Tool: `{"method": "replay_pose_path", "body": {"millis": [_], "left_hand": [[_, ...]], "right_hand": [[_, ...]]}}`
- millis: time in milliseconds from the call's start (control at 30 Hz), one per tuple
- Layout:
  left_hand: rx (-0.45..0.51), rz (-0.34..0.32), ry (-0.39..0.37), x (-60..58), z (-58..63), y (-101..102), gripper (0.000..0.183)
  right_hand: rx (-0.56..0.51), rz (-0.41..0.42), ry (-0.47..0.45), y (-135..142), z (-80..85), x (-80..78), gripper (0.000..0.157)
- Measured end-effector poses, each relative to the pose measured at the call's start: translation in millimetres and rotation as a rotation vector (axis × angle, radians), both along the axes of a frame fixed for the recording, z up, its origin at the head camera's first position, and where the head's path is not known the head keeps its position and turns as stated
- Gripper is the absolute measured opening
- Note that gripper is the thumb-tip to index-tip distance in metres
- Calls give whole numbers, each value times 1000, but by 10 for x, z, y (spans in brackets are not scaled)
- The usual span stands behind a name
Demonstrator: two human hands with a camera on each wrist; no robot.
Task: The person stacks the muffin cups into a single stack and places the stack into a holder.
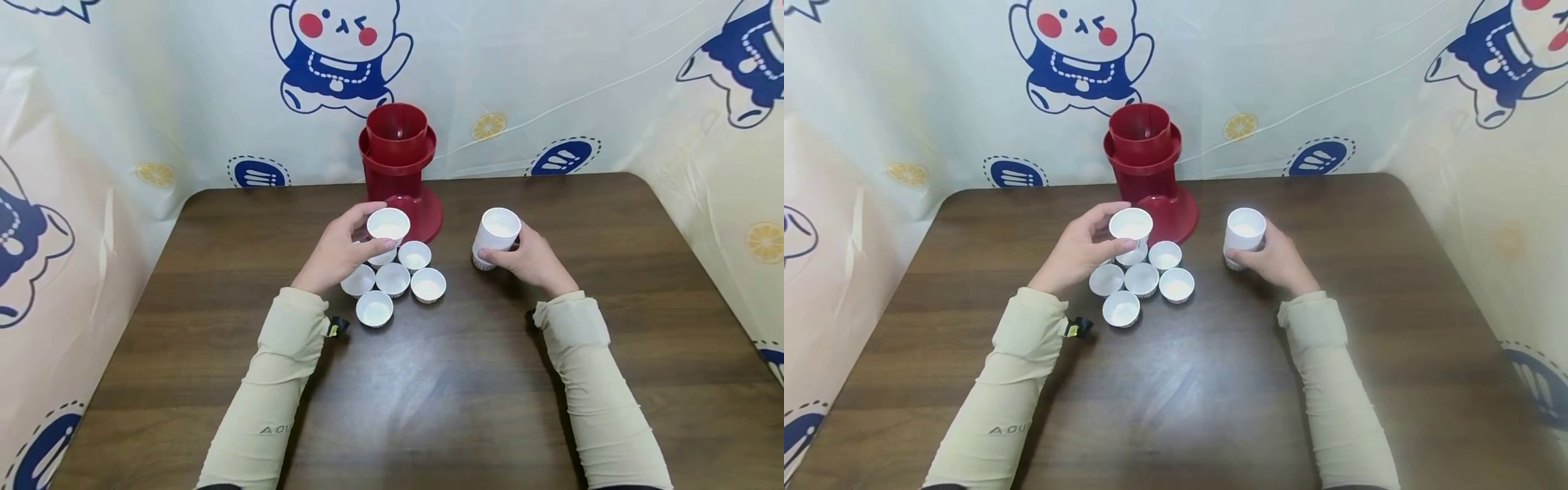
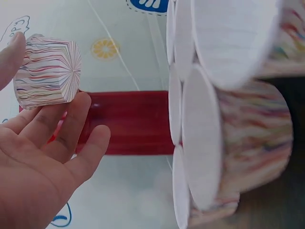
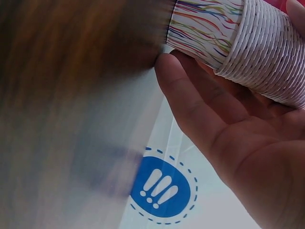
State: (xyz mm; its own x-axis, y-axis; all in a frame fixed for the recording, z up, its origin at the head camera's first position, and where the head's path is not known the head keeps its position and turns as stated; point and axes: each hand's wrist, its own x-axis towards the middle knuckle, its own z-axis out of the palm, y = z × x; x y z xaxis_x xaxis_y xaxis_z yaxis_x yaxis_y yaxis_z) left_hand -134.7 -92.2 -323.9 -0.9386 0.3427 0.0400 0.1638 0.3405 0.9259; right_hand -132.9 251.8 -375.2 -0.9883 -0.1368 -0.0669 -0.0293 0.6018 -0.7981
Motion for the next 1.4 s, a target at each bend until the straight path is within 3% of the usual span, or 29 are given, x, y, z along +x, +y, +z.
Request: {"method": "replay_pose_path", "body": {"millis": [500, 800, 1133, 1400], "left_hand": [[47, -81, 23, -122, 113, 433, 60], [-64, -131, 81, -201, 204, 730, 65], [-84, -171, 77, -297, 169, 953, 63], [-90, -185, 41, -291, 162, 1046, 66]], "right_hand": [[5, 8, 15, 1, -16, -11, 70], [0, 5, 26, -5, -23, -20, 68], [-3, 19, 18, 2, -18, -20, 71], [8, 23, -13, 32, -15, -15, 76]]}}
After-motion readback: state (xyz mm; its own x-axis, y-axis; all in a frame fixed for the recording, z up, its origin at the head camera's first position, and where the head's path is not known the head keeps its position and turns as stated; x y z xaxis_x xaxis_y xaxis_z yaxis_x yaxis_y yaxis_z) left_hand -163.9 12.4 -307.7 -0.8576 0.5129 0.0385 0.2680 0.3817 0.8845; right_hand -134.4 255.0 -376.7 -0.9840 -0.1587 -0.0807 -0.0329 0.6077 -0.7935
